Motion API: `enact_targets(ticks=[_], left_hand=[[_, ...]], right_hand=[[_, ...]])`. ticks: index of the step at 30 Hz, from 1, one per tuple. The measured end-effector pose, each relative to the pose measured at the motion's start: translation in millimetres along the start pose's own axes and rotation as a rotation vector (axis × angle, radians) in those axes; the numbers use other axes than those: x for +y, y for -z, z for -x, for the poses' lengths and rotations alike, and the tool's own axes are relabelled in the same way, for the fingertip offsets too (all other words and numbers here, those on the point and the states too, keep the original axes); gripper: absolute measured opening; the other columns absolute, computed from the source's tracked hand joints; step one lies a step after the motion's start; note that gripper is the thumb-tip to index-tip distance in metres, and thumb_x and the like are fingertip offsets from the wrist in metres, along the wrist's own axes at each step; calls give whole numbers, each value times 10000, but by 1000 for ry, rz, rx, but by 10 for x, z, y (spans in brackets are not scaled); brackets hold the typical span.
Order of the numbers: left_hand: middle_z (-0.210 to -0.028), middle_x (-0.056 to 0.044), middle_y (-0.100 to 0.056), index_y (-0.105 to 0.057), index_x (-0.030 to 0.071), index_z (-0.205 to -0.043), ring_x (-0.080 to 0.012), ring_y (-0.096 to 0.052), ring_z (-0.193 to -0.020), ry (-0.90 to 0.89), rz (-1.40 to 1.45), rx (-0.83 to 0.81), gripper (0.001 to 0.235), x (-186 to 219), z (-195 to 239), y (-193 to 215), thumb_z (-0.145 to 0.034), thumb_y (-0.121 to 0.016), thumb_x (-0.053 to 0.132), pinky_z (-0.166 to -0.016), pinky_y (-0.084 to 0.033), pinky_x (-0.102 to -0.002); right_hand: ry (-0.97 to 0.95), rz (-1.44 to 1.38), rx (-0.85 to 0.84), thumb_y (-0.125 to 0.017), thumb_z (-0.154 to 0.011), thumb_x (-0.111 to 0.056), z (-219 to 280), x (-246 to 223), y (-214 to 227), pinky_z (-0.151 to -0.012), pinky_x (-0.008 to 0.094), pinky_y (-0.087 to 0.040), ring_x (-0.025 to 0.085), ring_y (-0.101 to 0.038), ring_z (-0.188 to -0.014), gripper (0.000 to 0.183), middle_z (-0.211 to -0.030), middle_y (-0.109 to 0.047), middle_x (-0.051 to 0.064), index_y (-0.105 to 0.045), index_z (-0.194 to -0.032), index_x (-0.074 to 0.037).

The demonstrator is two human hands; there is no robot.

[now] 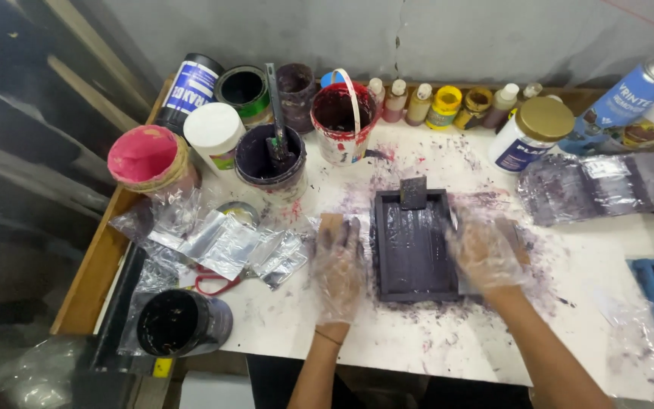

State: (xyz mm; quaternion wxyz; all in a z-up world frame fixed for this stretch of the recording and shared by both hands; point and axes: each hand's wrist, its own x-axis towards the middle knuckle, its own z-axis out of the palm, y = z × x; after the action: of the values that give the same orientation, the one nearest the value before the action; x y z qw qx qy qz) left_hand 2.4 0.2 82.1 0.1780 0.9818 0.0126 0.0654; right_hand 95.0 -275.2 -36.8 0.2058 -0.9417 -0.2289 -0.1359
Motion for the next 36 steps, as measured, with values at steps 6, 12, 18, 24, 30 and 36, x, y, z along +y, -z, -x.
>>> enact_targets(ticks=[6, 12, 18, 24, 30, 36], left_hand=[[-1556, 98, -458, -397, 395, -1526, -332, -346, -1470, 141, -213, -206, 521, 162, -63, 237, -1007, -438, 368, -1218, -188, -601], [-1508, 141, -511, -465, 406, -1481, -363, -389, -1434, 82, -287, -36, 541, 10, -25, -53, -946, -509, 338, -1195, -239, -641], [-1455, 96, -576, -517, 368, -1454, -384, -423, -1410, 37, -245, 143, 547, -98, -15, -243, -912, -566, 315, -1190, -241, -661], [-1485, 114, -541, -477, 378, -1480, -372, -415, -1414, 20, -210, 113, 594, -177, 7, -281, -899, -570, 301, -1178, -255, -679], [-1367, -5, -666, -515, 268, -1493, -420, -554, -1320, -122, -238, 378, 529, -288, 4, -452, -967, -556, 300, -1195, -265, -639], [-1715, 10, -26, -91, 291, -1644, -305, -4, -1573, -129, -410, 290, 839, -412, 36, -543, -989, -482, 639, -1273, -12, -554]], right_hand=[[-152, 282, 118, -635, -871, -511, 558, 48, -420, -972, 461, -564, 343, -727, -994, 600, -992, -747, 195, -665, -1239, -39], [-581, -125, -117, -715, -862, -457, 146, -373, 257, -869, 421, -588, 308, -731, -1034, 456, -1011, -777, 128, -673, -1213, -169], [-749, -113, -122, -654, -901, -572, -15, -705, 715, -856, 420, -593, 304, -731, -1017, 503, -988, -776, 139, -697, -1225, -191], [-837, -247, -4, -693, -916, -323, -125, -1097, 1592, -825, 556, -547, 436, -695, -1026, 358, -994, -748, 234, -714, -1169, -69], [-928, -313, -38, -669, -998, -307, 192, -470, 1622, -548, 342, -582, 264, -675, -649, 463, -945, -737, 156, -608, -1384, -61], [-1038, -363, -53, -680, -1002, -248, 164, -521, 1510, -486, 336, -548, 255, -627, -556, 468, -790, -690, 163, -576, -1420, -65]])
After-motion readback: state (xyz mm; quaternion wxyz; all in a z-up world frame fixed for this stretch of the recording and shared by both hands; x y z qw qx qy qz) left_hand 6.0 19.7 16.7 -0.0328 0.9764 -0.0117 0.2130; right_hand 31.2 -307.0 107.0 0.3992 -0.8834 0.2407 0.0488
